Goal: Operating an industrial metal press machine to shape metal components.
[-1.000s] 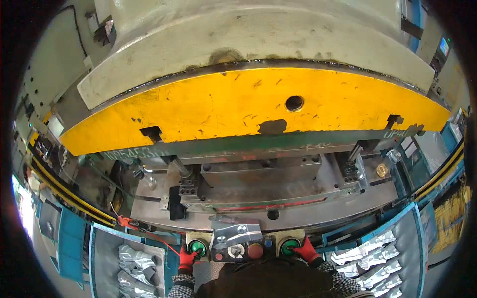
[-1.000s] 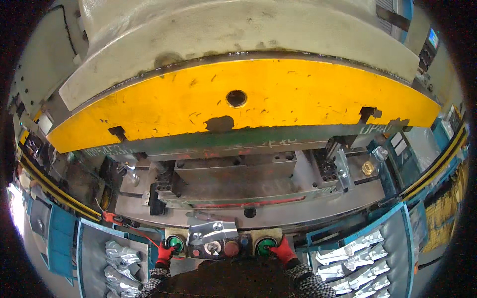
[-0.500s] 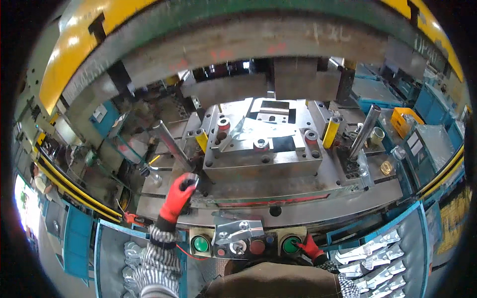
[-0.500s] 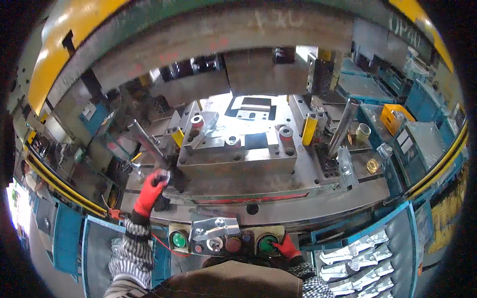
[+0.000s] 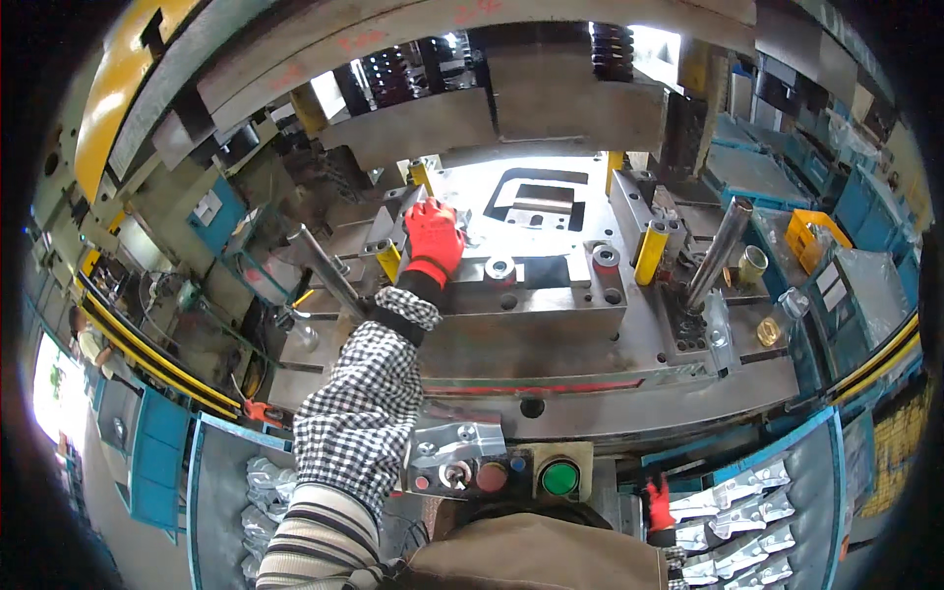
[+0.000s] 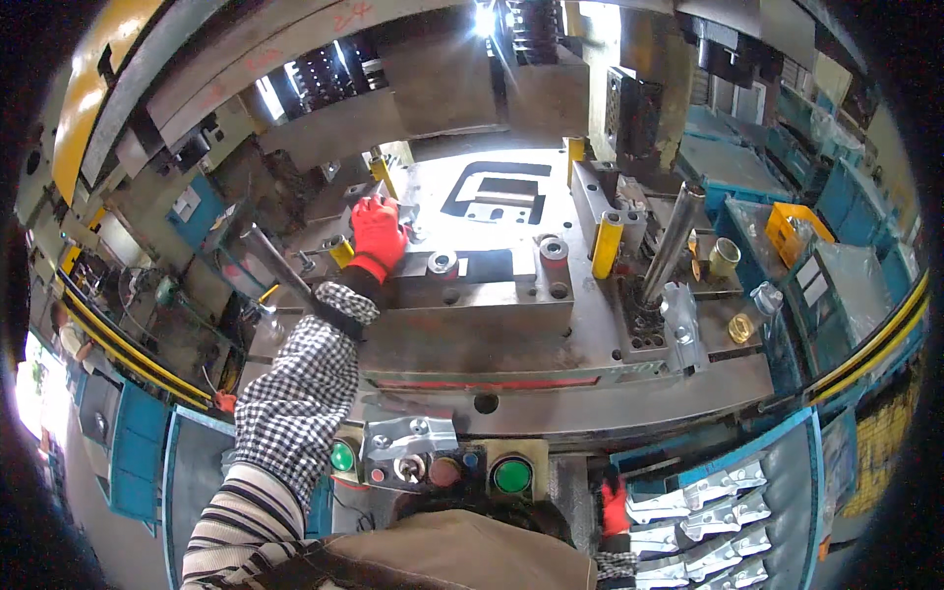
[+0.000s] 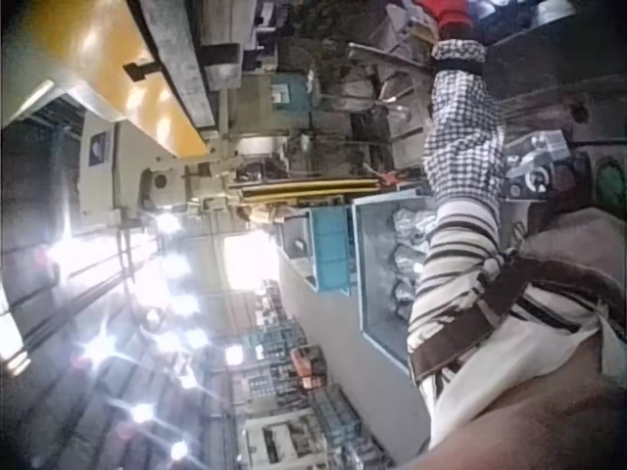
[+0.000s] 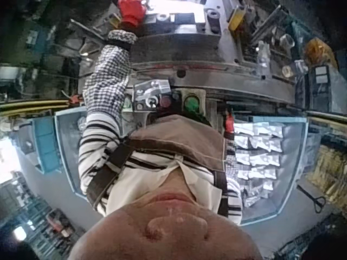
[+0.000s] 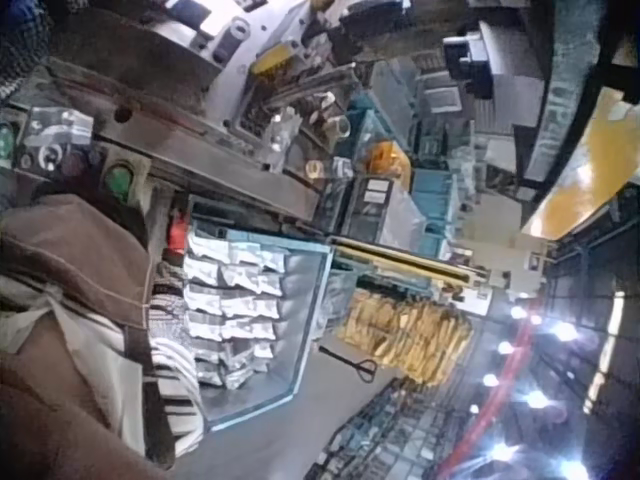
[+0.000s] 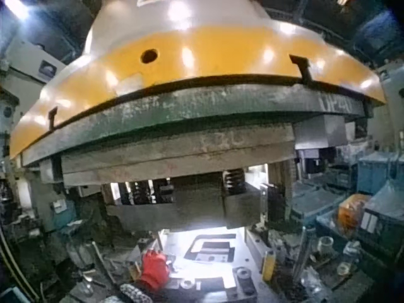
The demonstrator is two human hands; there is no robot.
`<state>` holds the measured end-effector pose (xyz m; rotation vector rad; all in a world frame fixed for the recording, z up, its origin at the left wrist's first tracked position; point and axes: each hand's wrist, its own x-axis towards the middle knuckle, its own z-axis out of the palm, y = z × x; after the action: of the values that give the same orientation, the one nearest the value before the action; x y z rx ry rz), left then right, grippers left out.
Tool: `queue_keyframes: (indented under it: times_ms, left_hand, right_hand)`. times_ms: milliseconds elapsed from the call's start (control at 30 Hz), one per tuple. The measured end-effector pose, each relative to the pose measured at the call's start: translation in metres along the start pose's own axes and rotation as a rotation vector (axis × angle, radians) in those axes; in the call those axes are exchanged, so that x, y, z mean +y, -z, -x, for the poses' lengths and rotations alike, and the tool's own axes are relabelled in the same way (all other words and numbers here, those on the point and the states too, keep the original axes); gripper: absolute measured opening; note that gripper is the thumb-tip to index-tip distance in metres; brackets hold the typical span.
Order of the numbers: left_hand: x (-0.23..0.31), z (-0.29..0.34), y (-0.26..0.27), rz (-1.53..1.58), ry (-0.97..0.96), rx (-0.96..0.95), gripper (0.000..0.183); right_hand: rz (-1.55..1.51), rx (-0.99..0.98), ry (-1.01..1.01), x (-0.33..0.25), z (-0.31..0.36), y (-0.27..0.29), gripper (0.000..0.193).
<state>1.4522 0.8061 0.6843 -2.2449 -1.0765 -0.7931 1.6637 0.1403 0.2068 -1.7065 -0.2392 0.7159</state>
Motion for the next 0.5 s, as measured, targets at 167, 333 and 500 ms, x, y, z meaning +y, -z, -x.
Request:
queue_keyframes:
  times_ms: [167,333,500]
  left_hand:
    - [-0.063,0.027,0.025,0.183,-0.045,0.285,0.061]
    - [-0.057,0.056,0.186,0.692,-0.124,0.271,0.047]
    - [-0.117,0.159,0.252,0.605,0.084,0.128,0.052]
  right_hand:
    - [0.017,0.036,0.401,-0.16,-0.084,0.006,0.056]
    - [0.302,0.198,0.591,-0.259,-0.186,0.049,0.05]
    - [0.624,0.128,0.524,-0.274,-0.315,0.074,0.046]
